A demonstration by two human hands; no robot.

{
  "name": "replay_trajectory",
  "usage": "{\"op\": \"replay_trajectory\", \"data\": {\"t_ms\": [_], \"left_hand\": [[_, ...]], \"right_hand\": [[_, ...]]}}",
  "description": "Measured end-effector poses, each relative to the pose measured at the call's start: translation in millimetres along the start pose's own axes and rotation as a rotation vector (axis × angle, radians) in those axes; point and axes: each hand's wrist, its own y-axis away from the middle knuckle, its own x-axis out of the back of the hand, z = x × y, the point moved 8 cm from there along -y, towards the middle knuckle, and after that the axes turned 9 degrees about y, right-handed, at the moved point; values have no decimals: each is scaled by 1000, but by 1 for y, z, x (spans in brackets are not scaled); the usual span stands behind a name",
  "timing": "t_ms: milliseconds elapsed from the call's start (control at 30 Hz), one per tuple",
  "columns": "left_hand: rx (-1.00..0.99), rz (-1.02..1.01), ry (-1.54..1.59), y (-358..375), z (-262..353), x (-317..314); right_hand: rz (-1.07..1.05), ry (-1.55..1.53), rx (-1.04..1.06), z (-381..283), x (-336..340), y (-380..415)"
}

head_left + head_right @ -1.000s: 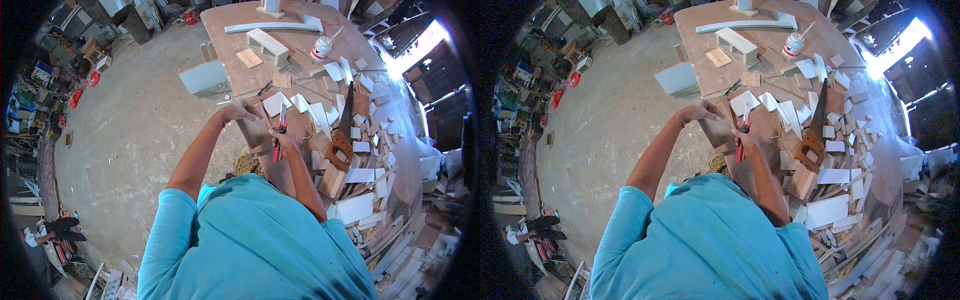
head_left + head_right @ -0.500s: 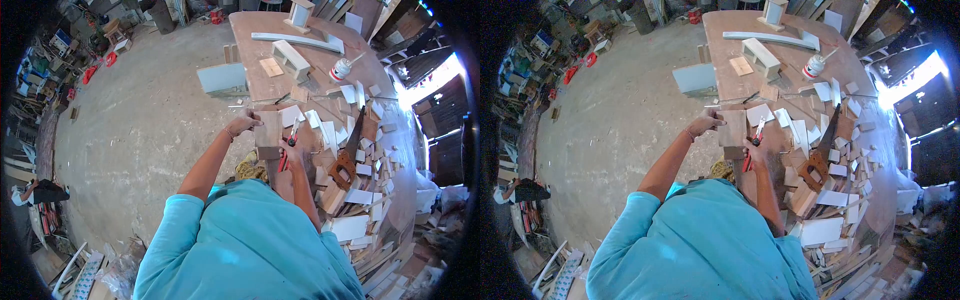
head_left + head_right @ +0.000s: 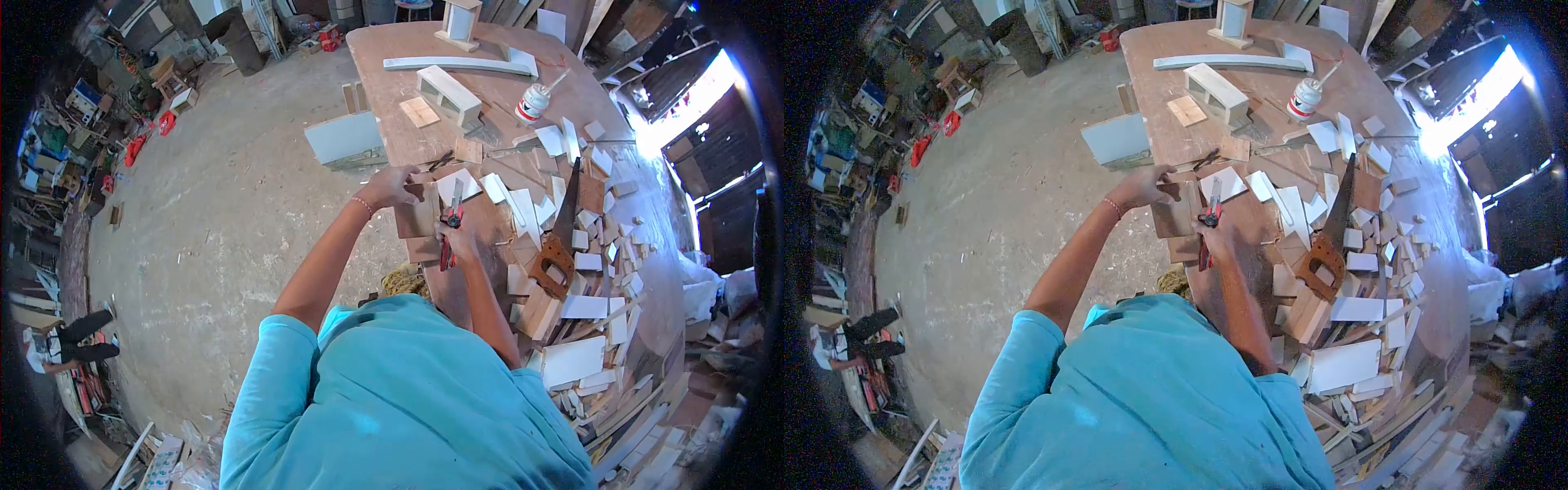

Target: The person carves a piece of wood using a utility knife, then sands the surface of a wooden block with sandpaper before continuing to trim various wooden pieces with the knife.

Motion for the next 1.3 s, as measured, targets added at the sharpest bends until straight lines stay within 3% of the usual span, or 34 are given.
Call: {"op": "replay_trajectory", "data": {"t_ms": [67, 100, 200, 233, 367, 433, 533, 567, 667, 767, 867, 933, 1100, 1167, 1300], "left_hand": [[-6, -116, -85, -10, -3, -16], [-12, -224, -167, -13, -6, -29], [-57, -153, -93, -12, -4, -33], [8, -195, -139, -11, -3, -34], [36, -147, -66, -14, -2, -33], [-10, -136, -307, -18, 8, -34], [-32, -167, -263, -22, 4, -47], [-31, -172, -262, -22, 6, -48], [-100, -192, -304, -27, 11, -55], [-42, -324, -446, -33, -3, -71], [-28, -385, -510, -38, -5, -75], [-11, -551, -581, -38, -15, -87], [16, -552, -517, -36, -6, -80], [26, -532, -508, -33, -1, -75], [45, -440, -465, -31, -1, -69]], "right_hand": [[75, 79, -18, 11, 3, -5], [110, 299, 74, 4, 8, -6], [244, 559, 113, -12, 19, 3], [225, 680, -26, -12, 23, 10], [251, 605, -94, -13, 27, 21], [215, 638, -86, -15, 20, 29], [195, 825, -88, 48, 22, 13], [236, 876, 86, 45, 18, 17], [176, 953, 101, 58, 13, 17], [95, 796, 29, 48, 10, 23], [150, 895, 6, 55, 14, 18], [132, 895, -8, 47, 13, 22], [115, 747, -142, 39, 13, 27], [98, 703, -306, 40, 16, 31], [69, 904, -198, 42, 11, 28]]}}
